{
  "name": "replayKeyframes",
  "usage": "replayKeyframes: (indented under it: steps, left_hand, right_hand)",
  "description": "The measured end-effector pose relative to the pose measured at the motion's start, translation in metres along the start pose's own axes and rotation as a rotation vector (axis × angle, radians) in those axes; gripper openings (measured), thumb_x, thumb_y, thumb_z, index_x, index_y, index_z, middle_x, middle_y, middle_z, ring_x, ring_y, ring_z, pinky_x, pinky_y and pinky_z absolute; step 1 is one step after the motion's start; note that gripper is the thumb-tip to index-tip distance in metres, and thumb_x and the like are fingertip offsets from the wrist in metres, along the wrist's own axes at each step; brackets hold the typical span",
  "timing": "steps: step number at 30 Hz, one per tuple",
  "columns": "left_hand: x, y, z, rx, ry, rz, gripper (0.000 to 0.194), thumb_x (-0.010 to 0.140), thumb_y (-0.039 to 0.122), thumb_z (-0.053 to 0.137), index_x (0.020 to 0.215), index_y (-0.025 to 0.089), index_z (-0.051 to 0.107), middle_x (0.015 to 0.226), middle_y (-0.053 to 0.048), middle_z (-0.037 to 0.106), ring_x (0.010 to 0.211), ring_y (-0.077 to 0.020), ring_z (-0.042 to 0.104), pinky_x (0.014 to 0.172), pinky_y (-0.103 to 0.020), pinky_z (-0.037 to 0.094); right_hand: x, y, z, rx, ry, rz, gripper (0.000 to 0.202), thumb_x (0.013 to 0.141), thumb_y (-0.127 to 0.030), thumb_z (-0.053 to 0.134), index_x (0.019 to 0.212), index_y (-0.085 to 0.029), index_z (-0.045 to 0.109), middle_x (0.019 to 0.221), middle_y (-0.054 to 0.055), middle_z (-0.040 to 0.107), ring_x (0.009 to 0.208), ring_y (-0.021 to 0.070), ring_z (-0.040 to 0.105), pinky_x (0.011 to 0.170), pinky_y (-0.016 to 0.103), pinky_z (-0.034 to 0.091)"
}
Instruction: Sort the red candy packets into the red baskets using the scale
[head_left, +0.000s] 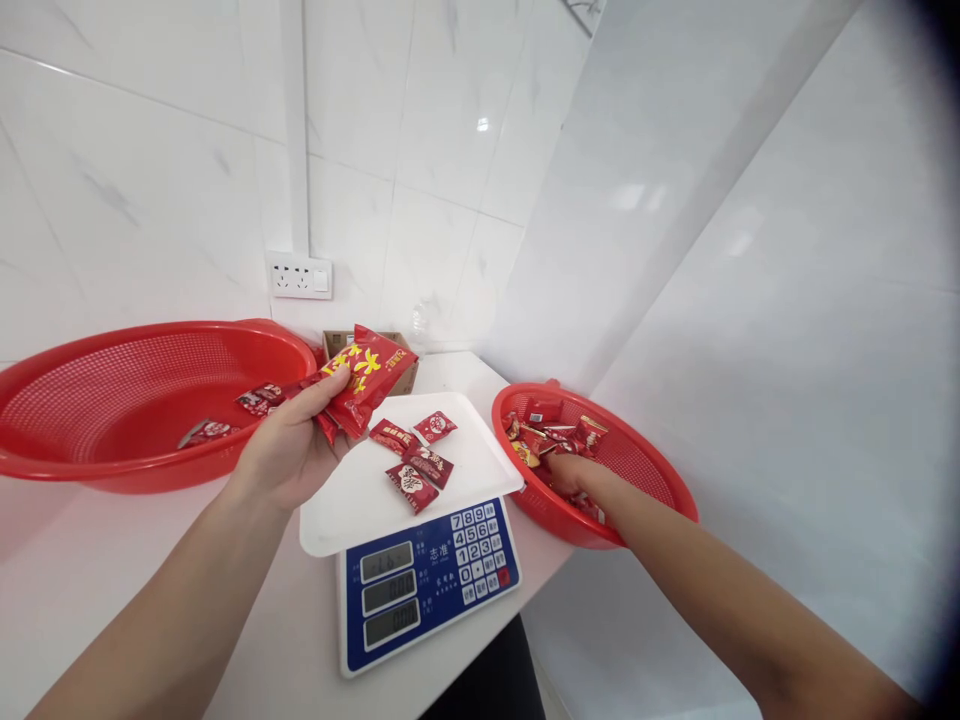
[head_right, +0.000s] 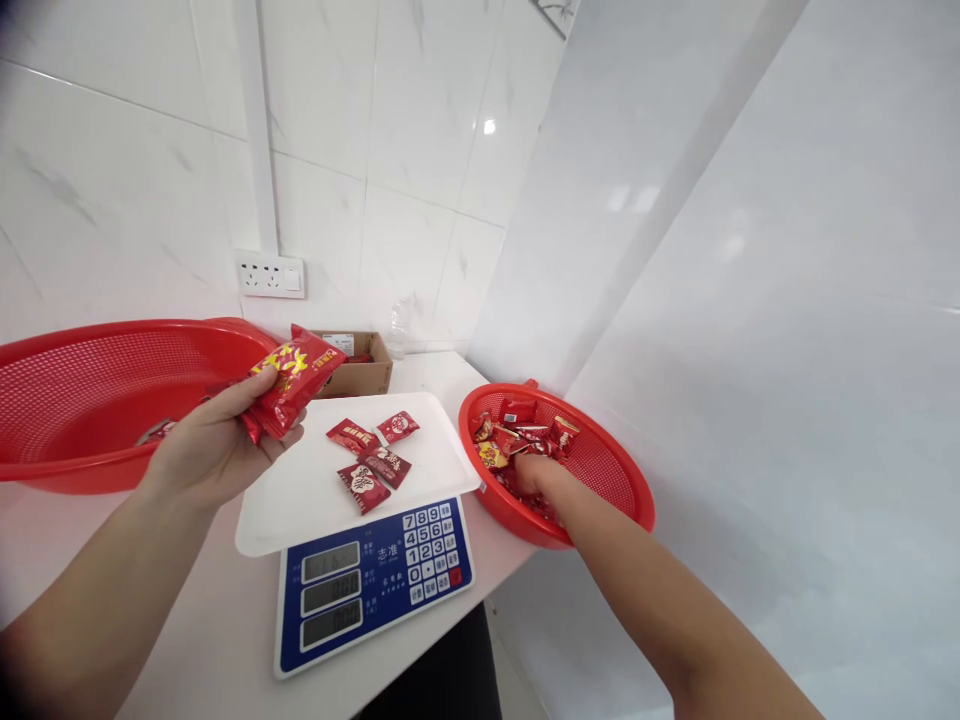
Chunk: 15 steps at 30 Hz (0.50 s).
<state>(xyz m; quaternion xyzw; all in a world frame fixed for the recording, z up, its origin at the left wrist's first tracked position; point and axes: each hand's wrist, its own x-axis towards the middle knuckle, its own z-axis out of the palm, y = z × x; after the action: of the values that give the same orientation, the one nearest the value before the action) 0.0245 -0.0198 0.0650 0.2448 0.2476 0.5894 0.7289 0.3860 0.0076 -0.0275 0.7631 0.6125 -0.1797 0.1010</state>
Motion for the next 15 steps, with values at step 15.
replayKeyframes:
  steps: [15]
  left_hand:
    - [-0.001, -0.003, -0.002, 0.028, -0.060, -0.033, 0.020, 0.090, 0.012, 0.049, 0.090, 0.012, 0.069, 0.078, -0.005, 0.074, 0.059, -0.0154, 0.069, 0.044, -0.021, 0.056]
  right_hand:
    - [-0.023, -0.012, -0.017, 0.088, -0.265, -0.087, 0.019, 0.087, -0.031, 0.061, 0.095, -0.014, 0.065, 0.090, 0.003, 0.069, 0.079, 0.0157, 0.065, 0.074, 0.035, 0.053]
